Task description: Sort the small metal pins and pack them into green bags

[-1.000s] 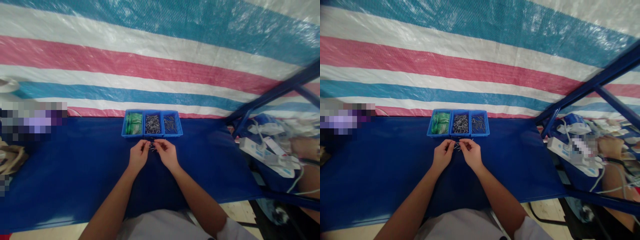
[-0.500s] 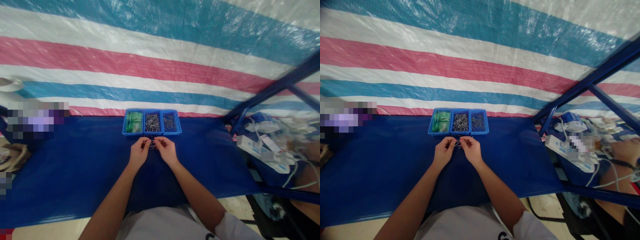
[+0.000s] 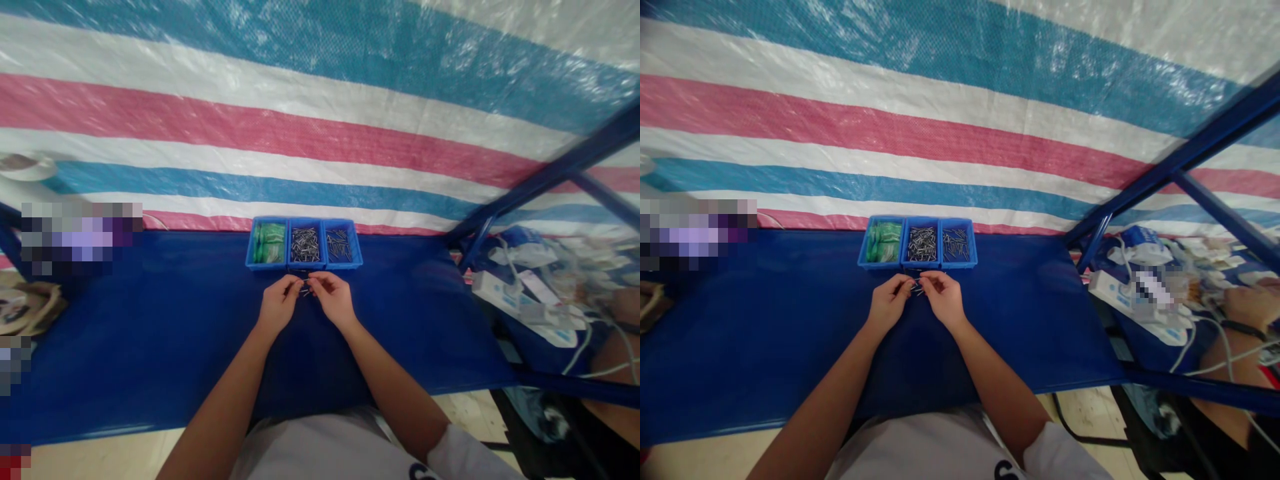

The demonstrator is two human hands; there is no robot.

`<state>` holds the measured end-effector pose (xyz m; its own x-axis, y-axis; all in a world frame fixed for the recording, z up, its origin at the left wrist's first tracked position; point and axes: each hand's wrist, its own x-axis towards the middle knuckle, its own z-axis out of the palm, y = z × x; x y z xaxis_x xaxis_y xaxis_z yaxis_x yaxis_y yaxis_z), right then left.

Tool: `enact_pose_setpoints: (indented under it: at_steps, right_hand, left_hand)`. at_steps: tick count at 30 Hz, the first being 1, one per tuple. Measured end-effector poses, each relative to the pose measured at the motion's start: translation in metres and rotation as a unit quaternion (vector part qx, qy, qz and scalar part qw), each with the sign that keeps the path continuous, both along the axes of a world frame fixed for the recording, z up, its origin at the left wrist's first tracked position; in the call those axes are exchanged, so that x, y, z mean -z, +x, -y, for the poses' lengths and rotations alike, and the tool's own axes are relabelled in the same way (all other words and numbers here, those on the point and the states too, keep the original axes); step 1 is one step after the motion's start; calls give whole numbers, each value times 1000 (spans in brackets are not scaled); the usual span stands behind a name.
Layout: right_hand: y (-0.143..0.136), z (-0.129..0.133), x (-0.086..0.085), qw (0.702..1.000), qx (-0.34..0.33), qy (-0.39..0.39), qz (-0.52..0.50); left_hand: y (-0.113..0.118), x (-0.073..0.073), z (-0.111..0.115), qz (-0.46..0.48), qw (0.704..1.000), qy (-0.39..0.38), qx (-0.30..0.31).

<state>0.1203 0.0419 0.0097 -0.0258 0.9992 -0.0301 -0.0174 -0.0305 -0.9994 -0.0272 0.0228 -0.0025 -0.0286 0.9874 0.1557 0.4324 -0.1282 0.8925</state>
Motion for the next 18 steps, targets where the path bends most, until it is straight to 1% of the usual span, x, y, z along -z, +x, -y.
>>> enact_pose_setpoints:
  at_steps: [5,11,15,18]
  right_hand:
    - [1,0,-3,1000,-21,4,9]
    - [2,0,-3,1000,-20,1,6]
    - [2,0,-3,1000,-30,-2,-8]
    - [2,0,-3,999,-28,-7,-14]
  left_hand:
    - [0,-2,0,-33,999,-12,13]
    - [3,-2,1,-8,1000,6,-18]
    - [4,-2,2,14,999,25,-22]
    - [4,-2,2,33,998,31,-38]
